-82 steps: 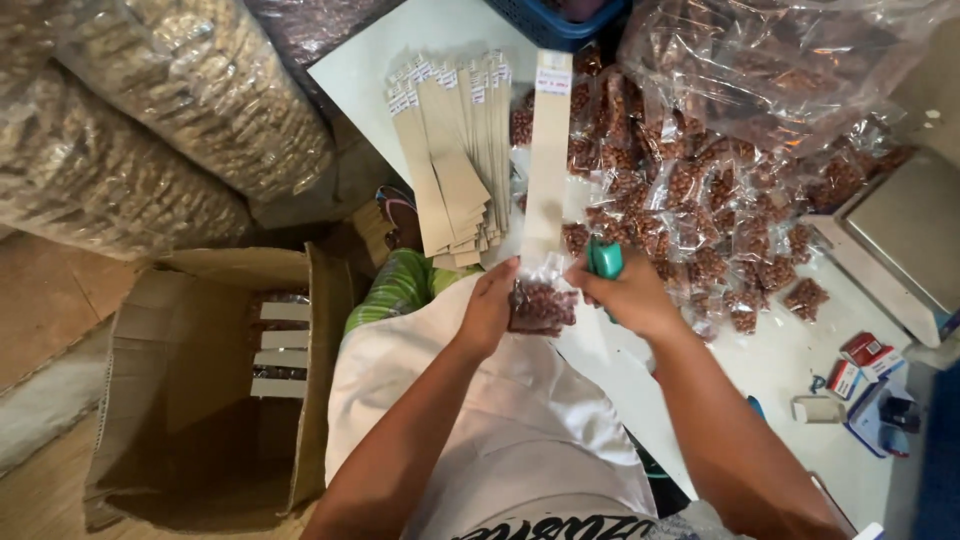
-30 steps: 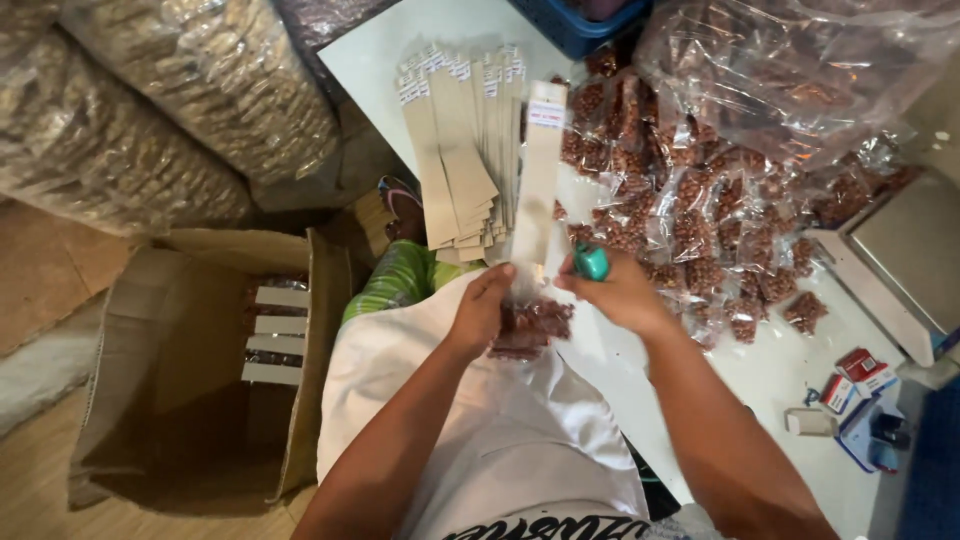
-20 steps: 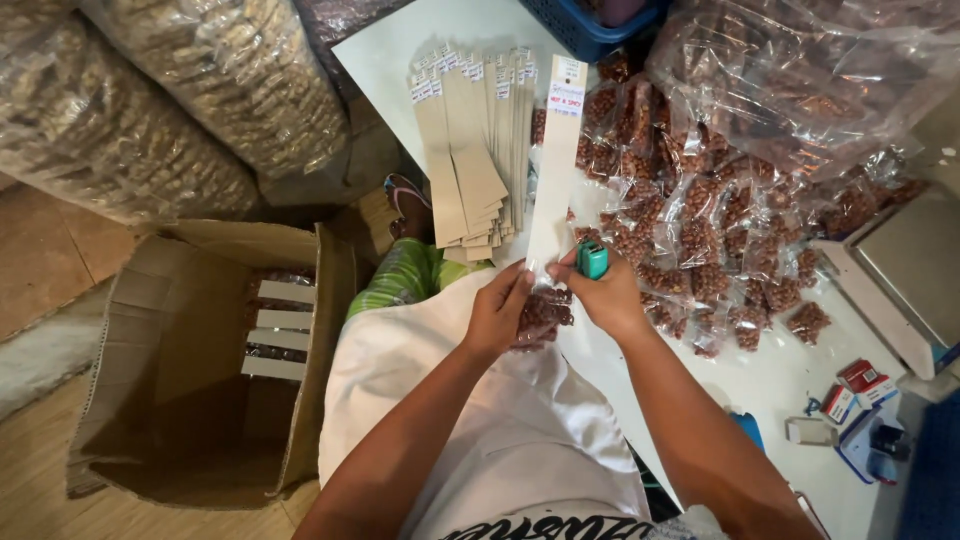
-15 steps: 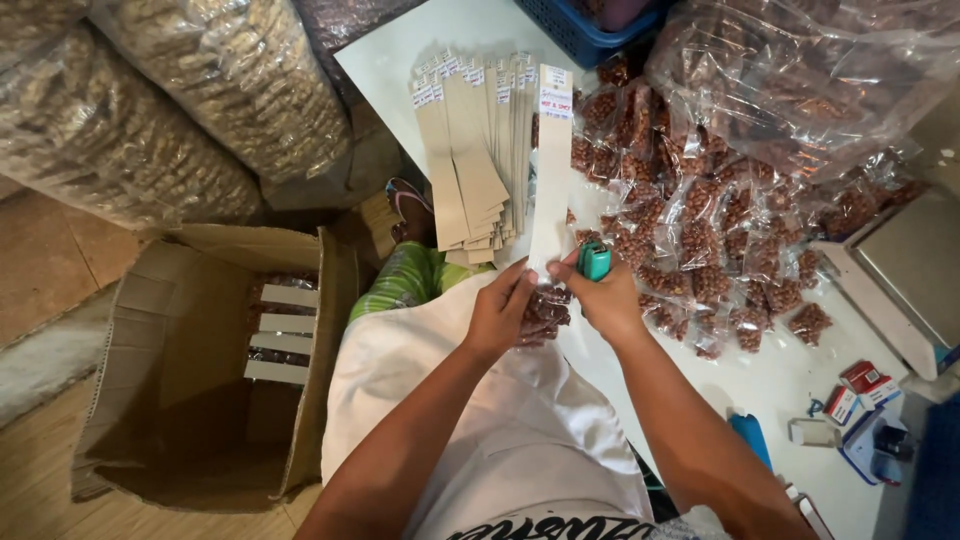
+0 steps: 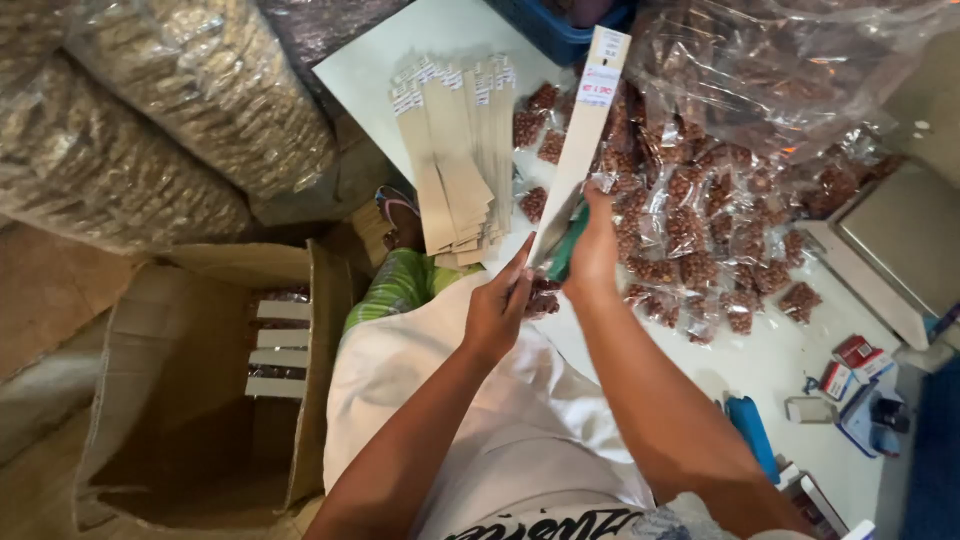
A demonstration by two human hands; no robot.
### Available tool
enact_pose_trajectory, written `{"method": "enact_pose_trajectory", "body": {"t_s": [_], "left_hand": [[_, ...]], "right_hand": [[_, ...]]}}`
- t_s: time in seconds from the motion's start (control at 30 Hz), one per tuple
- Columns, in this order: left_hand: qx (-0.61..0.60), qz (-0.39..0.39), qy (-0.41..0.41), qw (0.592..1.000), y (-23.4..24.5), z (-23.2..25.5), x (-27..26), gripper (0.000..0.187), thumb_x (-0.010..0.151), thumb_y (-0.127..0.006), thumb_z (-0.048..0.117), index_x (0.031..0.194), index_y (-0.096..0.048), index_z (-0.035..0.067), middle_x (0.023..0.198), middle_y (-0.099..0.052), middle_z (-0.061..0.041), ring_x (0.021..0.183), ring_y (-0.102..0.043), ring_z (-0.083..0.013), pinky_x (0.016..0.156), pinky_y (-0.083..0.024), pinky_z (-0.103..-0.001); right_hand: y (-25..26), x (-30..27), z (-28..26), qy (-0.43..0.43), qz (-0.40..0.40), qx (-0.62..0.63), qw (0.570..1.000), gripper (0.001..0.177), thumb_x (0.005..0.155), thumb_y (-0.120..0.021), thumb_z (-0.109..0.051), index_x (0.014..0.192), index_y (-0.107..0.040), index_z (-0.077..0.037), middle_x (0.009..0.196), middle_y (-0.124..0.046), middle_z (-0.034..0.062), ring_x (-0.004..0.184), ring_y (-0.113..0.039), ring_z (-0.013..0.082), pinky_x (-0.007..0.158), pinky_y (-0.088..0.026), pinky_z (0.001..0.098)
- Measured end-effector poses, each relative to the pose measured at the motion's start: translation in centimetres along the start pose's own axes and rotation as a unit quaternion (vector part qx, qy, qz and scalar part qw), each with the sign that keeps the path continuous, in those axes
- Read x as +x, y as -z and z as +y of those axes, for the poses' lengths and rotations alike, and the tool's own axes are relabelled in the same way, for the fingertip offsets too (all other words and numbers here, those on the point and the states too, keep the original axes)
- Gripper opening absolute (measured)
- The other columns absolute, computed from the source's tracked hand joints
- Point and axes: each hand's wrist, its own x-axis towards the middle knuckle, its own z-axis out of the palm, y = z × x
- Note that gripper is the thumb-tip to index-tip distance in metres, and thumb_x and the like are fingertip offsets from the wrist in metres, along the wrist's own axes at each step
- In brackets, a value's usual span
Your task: Attaching small plastic bags of nuts to cardboard display strips using a handheld stapler
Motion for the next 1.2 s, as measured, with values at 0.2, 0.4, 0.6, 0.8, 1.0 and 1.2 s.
{"method": "enact_pose_trajectory", "body": {"t_s": [0.2, 0.4, 0.6, 0.8, 1.0, 1.2], "left_hand": [[0.071, 0.004, 0.020, 0.997, -0.4, -0.2, 0.2, 0.049, 0.104, -0.044, 0.030, 0.153, -0.046, 0.032, 0.128, -0.071, -0.014, 0.118, -0.065, -0.0369, 0.104, -0.053, -0.047], [-0.068, 0.084, 0.178, 0.978, -0.1, -2.5, -0.5, 0.051, 0.102, -0.055, 0.034, 0.145, -0.056, 0.007, 0.135, -0.065, -0.024, 0.133, -0.057, -0.0360, 0.116, -0.040, -0.048], [-0.198, 0.121, 0.299, 0.925, 0.2, -10.9, -0.7, 0.028, 0.096, -0.065, 0.021, 0.116, -0.073, 0.004, 0.103, -0.068, -0.014, 0.100, -0.063, -0.0247, 0.098, -0.051, -0.048], [0.008, 0.122, 0.250, 0.961, 1.4, -11.2, 0.7, 0.038, 0.088, -0.076, 0.039, 0.109, -0.070, 0.008, 0.093, -0.075, -0.016, 0.097, -0.073, -0.0308, 0.087, -0.055, -0.047], [-0.252, 0.068, 0.166, 0.951, 1.0, -12.5, 1.2, 0.034, 0.096, -0.066, 0.004, 0.129, -0.059, 0.007, 0.101, -0.072, -0.010, 0.093, -0.068, -0.0178, 0.090, -0.059, -0.036], [-0.276, 0.133, 0.098, 0.947, 0.0, -9.0, 0.2, 0.038, 0.109, -0.052, 0.031, 0.125, -0.071, 0.002, 0.121, -0.070, -0.012, 0.117, -0.056, -0.0177, 0.115, -0.040, -0.047]], "right_hand": [[2.0, 4.4, 2.2, -0.024, -0.005, 0.179, 0.984, 0.044, 0.080, -0.072, -0.049, 0.065, -0.056, -0.010, 0.055, -0.058, 0.0120, 0.044, -0.058, 0.0244, 0.047, -0.052, 0.0367], [8.1, 8.6, 3.9, 0.100, -0.007, -0.308, 0.946, 0.024, 0.072, -0.085, -0.030, 0.084, -0.072, -0.014, 0.064, -0.070, 0.0080, 0.053, -0.072, 0.0215, 0.051, -0.063, 0.0352], [19.5, 17.3, 8.2, 0.282, 0.008, -0.834, 0.474, 0.060, 0.081, -0.075, -0.038, 0.137, -0.060, -0.021, 0.133, -0.059, 0.0108, 0.107, -0.071, 0.0421, 0.106, -0.041, 0.0645], [14.2, 8.5, -0.3, 0.262, -0.077, -0.617, 0.738, 0.033, 0.080, -0.075, -0.035, 0.104, -0.071, -0.014, 0.085, -0.071, 0.0173, 0.086, -0.072, 0.0429, 0.075, -0.054, 0.0519], [7.6, 1.8, -0.7, 0.099, -0.304, -0.471, 0.822, 0.027, 0.069, -0.084, -0.015, 0.093, -0.078, -0.003, 0.068, -0.071, 0.0103, 0.067, -0.068, 0.0222, 0.068, -0.055, 0.0328], [6.6, 4.4, 3.0, 0.102, -0.238, -0.523, 0.812, 0.022, 0.078, -0.085, -0.030, 0.094, -0.078, -0.017, 0.071, -0.072, 0.0047, 0.071, -0.071, 0.0178, 0.072, -0.054, 0.0308]]}}
